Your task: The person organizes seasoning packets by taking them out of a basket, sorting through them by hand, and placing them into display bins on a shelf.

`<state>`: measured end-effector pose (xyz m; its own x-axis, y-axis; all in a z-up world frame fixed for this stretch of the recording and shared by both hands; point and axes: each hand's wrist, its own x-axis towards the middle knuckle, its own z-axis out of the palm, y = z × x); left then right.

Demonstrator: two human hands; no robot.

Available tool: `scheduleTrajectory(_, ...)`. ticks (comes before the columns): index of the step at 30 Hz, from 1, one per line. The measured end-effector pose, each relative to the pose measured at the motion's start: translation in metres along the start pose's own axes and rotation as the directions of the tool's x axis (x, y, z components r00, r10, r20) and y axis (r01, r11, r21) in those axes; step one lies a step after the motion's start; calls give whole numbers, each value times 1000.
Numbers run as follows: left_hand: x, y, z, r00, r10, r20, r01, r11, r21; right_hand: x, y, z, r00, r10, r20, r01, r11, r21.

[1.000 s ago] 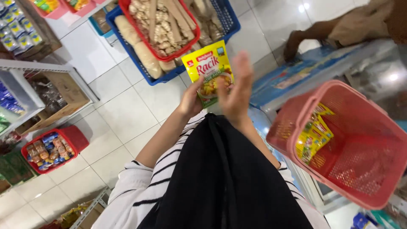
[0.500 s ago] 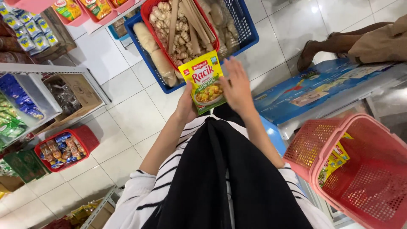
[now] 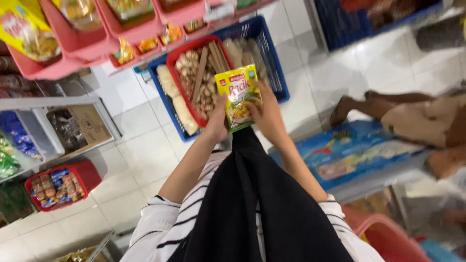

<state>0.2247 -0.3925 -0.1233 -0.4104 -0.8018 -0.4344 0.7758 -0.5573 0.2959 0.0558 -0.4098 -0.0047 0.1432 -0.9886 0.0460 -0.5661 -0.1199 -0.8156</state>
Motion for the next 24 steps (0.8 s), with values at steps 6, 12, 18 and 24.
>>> scheduleTrajectory(6, 135, 62, 67, 957, 203, 208, -291, 687, 666, 117, 50, -81, 991, 122, -58, -97, 941, 325)
scheduleTrajectory(12, 247, 131, 137, 814, 524, 251, -355, 106, 929, 270, 86, -93, 916, -314, -250, 298, 949, -100)
scheduleTrajectory(18, 334, 152, 132, 685, 592, 425, -21, -567, 823, 388, 162, -37, 927, -292, -237, 297, 955, -12)
scheduleTrajectory(24, 328, 140, 133, 732, 566, 380, 120, -656, 745, 447, 242, 9, 984, -104, -145, 101, 994, -31)
